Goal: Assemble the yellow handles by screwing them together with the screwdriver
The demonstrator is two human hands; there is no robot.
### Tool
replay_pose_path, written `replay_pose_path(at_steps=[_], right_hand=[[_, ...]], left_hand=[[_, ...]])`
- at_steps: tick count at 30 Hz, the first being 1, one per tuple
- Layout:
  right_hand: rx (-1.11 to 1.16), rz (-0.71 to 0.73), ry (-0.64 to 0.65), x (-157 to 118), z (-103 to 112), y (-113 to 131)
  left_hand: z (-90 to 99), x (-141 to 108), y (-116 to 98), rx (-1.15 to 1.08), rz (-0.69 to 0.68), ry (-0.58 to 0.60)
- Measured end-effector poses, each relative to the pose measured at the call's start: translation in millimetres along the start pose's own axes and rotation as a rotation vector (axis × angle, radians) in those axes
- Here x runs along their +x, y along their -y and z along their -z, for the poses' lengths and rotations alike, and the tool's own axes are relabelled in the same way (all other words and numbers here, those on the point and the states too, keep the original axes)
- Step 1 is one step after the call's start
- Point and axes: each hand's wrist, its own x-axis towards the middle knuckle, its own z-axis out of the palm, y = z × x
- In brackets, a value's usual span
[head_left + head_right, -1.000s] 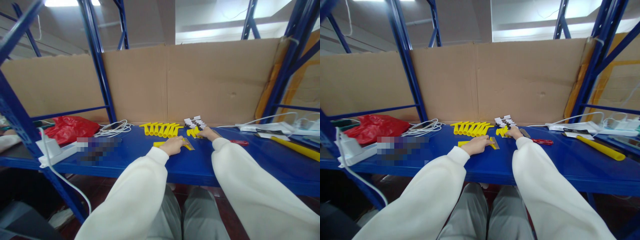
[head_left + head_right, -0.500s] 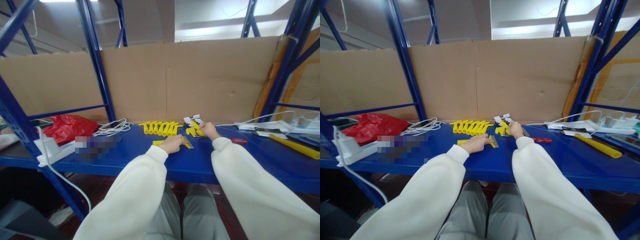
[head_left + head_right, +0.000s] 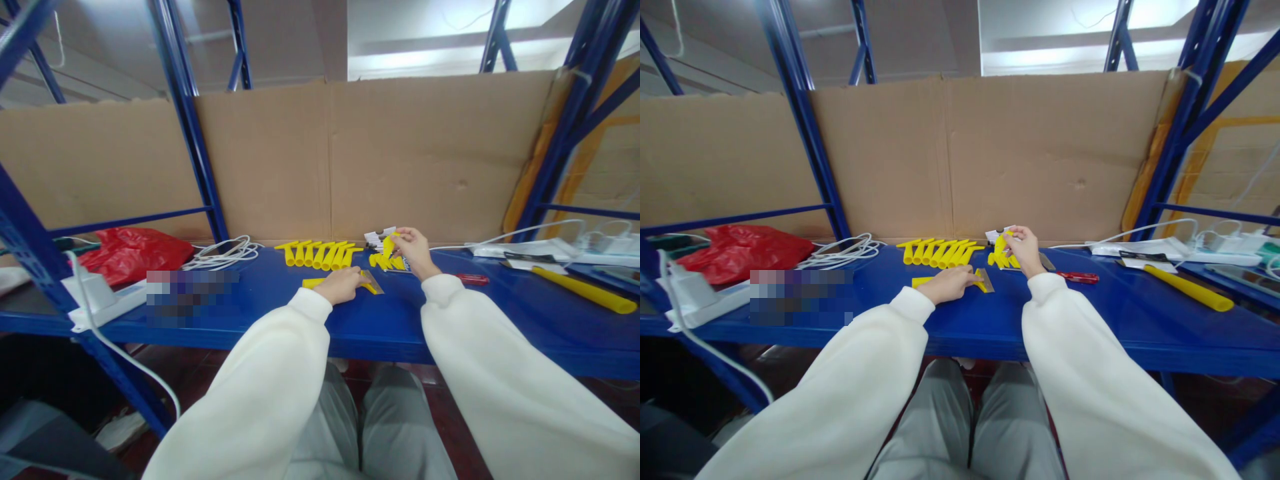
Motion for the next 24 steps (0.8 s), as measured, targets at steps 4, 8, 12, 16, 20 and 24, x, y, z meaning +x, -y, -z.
replay_pose_path(at_steps=[4, 8, 12, 16, 20, 24], right_hand=[[-0.053, -0.208, 0.084, -10, -4, 2], [-0.176, -0.378, 0.222, -19, -3, 4], [-0.255, -0.429, 0.332, -25, 1, 9], [-0.237, -0.477, 0.353, -30, 2, 16], [-0.262, -0.495, 0.371, -30, 0, 17], [-0.384, -0.430, 0.380, -30, -3, 12]], left_hand=[[-2.1, 1, 2, -0.011, -0.011, -0.015], [-2.7, 1, 2, -0.019, -0.013, -0.019], [-3.0, 1, 2, -0.020, -0.013, -0.029], [-4.3, 2, 3, -0.039, -0.017, -0.042], [-5.0, 2, 4, -0.057, -0.011, -0.050], [-3.3, 2, 2, -0.080, 0.044, -0.046]])
